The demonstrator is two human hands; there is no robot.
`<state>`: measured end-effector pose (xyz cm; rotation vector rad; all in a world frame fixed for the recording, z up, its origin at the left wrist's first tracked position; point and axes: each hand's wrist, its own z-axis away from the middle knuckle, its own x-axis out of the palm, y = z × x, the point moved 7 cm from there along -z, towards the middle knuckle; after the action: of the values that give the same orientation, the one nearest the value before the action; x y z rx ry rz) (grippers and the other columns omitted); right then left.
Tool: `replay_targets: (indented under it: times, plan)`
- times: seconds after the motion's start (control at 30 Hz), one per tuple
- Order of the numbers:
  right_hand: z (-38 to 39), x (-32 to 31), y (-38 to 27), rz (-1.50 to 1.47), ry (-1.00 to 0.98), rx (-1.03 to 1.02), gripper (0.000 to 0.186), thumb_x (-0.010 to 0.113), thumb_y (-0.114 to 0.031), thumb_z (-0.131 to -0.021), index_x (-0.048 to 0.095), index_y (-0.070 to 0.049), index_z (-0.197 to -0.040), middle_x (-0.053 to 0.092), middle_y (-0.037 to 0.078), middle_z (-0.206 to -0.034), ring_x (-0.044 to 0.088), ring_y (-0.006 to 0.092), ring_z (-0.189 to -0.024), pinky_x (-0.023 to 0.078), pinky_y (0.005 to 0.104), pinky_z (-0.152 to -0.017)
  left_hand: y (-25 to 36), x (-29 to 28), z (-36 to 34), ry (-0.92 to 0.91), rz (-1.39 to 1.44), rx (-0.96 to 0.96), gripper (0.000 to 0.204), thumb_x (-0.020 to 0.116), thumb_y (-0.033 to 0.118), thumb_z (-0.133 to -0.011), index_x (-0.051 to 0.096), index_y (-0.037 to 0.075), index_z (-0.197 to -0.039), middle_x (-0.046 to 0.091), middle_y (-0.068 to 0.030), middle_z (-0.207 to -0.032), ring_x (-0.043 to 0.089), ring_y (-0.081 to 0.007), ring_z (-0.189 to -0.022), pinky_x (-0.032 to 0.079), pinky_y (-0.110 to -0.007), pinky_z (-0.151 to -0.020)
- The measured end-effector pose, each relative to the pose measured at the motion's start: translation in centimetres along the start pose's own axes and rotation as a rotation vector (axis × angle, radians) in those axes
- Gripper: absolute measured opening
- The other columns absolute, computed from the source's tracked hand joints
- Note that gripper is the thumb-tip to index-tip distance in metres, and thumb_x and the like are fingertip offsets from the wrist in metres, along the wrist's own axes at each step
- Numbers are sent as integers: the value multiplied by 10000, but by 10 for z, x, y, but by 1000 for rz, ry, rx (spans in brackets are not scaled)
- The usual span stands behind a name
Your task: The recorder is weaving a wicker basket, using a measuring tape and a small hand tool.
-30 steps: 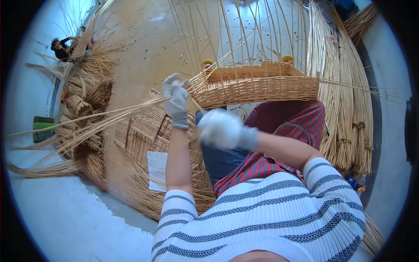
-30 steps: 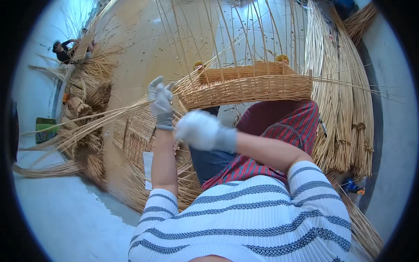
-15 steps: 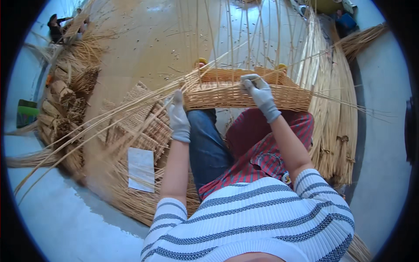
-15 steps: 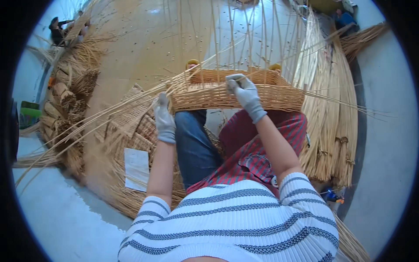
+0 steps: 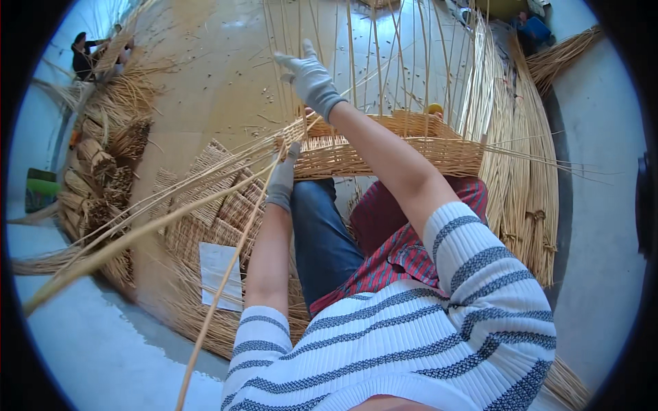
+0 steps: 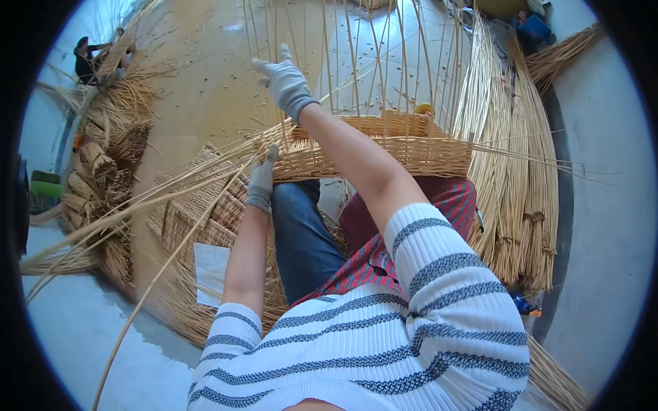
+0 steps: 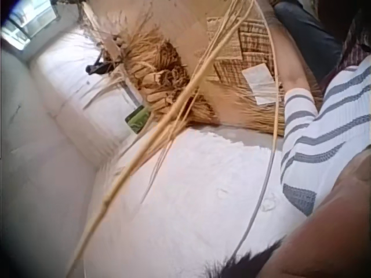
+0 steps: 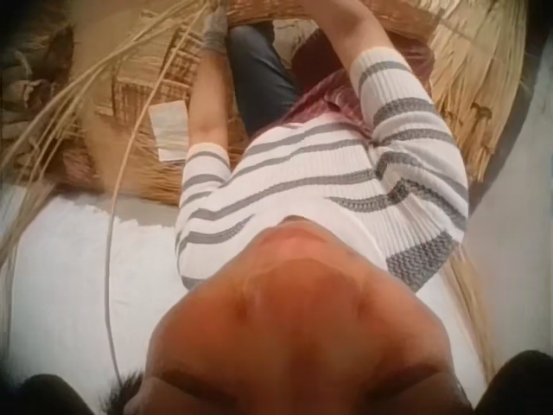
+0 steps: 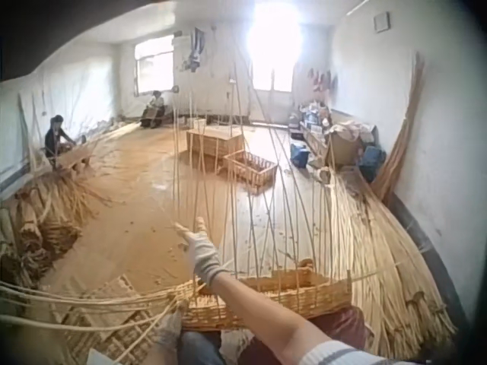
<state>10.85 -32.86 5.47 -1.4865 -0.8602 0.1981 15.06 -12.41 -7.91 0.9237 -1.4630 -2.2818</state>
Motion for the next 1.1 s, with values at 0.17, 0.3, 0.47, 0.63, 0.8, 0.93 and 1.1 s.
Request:
replay_targets:
  times: [0.17, 0.3, 0.47, 0.63, 0.8, 0.93, 1.1]
  plan:
    - [29, -8, 8, 497, 43, -142, 805, 532, -36, -928, 85, -231, -1569, 461, 280, -1433, 501, 351, -1306, 446, 371, -1017, -16, -22, 0, -19, -156, -108, 994, 483, 802, -815, 527, -40, -1340, 613, -310, -1211, 575, -413, -1166, 410, -408, -1003]
    - [53, -3, 13, 688, -287, -127, 752, 517, 83, -895, 258, -215, -1535, 287, 231, -1553, 328, 381, -1418, 378, 400, -1119, -4, -17, 5, 19, -135, -26, 1073, 422, 868, -779, 518, -33, -1354, 591, -339, -1223, 539, -434, -1220, 393, -409, -1038]
    - [25, 7, 4, 1178, -70, -168, 739, 548, 58, -893, 274, -191, -1533, 279, 208, -1569, 315, 308, -1435, 372, 370, -1106, 8, 7, 9, -71, -86, -120, 1273, 458, 883, -743, 315, -197, -1403, 405, -345, -1434, 359, -386, -1395, 266, -379, -1149]
    - [123, -25, -23, 5, 110, -390, 529, 545, -116, -975, 338, -41, -1456, 576, 34, -866, 567, 121, -771, 528, 289, -734, -20, -17, 7, -67, 427, -7, 889, 699, 619, -795, 537, -81, -1319, 598, -217, -1283, 558, -303, -1186, 401, -357, -1043]
    - [253, -113, 81, 212, 186, 79, 235, 619, -171, -953, 607, -40, -1147, 650, 68, -870, 659, 194, -831, 546, 332, -747, 24, -1, 10, -22, 383, 12, 532, 696, 361, -853, 642, -45, -1193, 671, -149, -1150, 607, -228, -1047, 454, -340, -947]
    - [199, 17, -32, 1523, -256, -443, 687, 740, -363, -805, 498, -72, -1378, 511, 114, -1425, 408, 292, -1376, 283, 439, -1155, 5, -9, 8, -112, 379, 61, 443, 649, 352, -890, 671, 6, -1166, 677, -136, -1174, 598, -247, -1121, 443, -351, -986]
    - [181, 13, 52, 1971, -438, -77, 918, 789, -441, -695, 383, -61, -1426, 488, 118, -1380, 390, 273, -1355, 289, 412, -1110, -1, -3, 6, -101, 234, -47, 455, 639, 434, -881, 700, 62, -1138, 667, -133, -1221, 576, -236, -1189, 420, -346, -1042]
